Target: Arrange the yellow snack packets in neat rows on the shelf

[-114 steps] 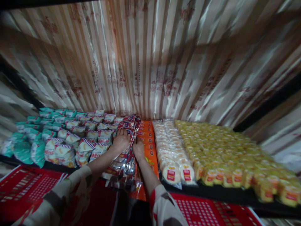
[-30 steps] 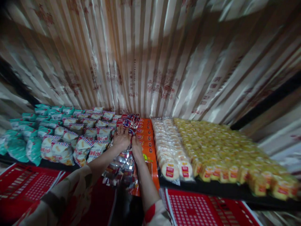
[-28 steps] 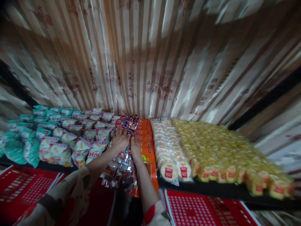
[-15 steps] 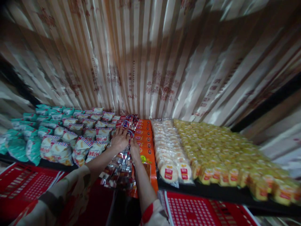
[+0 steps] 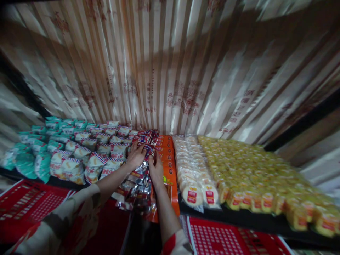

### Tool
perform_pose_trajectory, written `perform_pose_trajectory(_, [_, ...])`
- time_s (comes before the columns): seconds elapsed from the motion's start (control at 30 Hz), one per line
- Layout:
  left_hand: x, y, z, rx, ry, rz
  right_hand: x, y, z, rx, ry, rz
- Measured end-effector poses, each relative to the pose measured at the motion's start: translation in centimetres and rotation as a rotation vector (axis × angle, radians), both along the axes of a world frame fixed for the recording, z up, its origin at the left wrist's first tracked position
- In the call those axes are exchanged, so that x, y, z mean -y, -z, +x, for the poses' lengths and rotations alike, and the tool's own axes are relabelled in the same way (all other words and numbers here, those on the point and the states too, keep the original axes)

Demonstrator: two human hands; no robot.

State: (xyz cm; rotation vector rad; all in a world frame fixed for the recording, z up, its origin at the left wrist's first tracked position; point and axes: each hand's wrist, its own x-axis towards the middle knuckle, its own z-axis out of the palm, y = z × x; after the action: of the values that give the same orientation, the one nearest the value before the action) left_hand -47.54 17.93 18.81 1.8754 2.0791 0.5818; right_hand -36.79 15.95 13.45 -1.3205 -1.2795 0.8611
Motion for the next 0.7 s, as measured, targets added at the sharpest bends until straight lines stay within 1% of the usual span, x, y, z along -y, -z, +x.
perform_pose_trajectory(0.17, [-0.1, 0.6, -0.7, -0.023, 0.031, 0.016, 0.0, 0.5, -0.7, 0.057, -0.067, 0.044])
perform_pose_trajectory(0.23, [-0.3, 0.9, -0.7, -0.038, 0.04, 0.01, 0.0, 0.7, -0.8, 0.108, -0.045, 0.073])
perform_pose_trajectory(0.3, [-0.4, 1.0, -0.5, -0.052, 0.044, 0.004, 0.1, 0.8, -0.8, 0.19, 0.012, 0.141])
perform_pose_trajectory(0.37, [-0.4, 1.0, -0.2, -0.07, 0.042, 0.011, 0.2, 0.7, -0.8, 0.301, 0.063, 0.246])
perform_pose_trajectory(0.43, [-0.4, 0.9, 0.3, -0.08, 0.04, 0.004, 0.4, 0.3, -0.8, 0.392, 0.081, 0.354])
perform_pose_trajectory(0.5, [-0.5, 1.0, 0.6, -0.07, 0.033, -0.02, 0.7, -0.2, -1.0, 0.421, 0.067, 0.421])
perform_pose_trajectory(0.57, [-0.8, 1.2, 0.8, -0.04, 0.01, -0.031, 0.8, -0.5, -1.5, 0.404, 0.03, 0.432])
perform_pose_trajectory(0.7, [-2.0, 2.1, 0.2, 0.098, -0.07, 0.018, 0.9, -0.6, -2.4, 0.433, -0.051, 0.369])
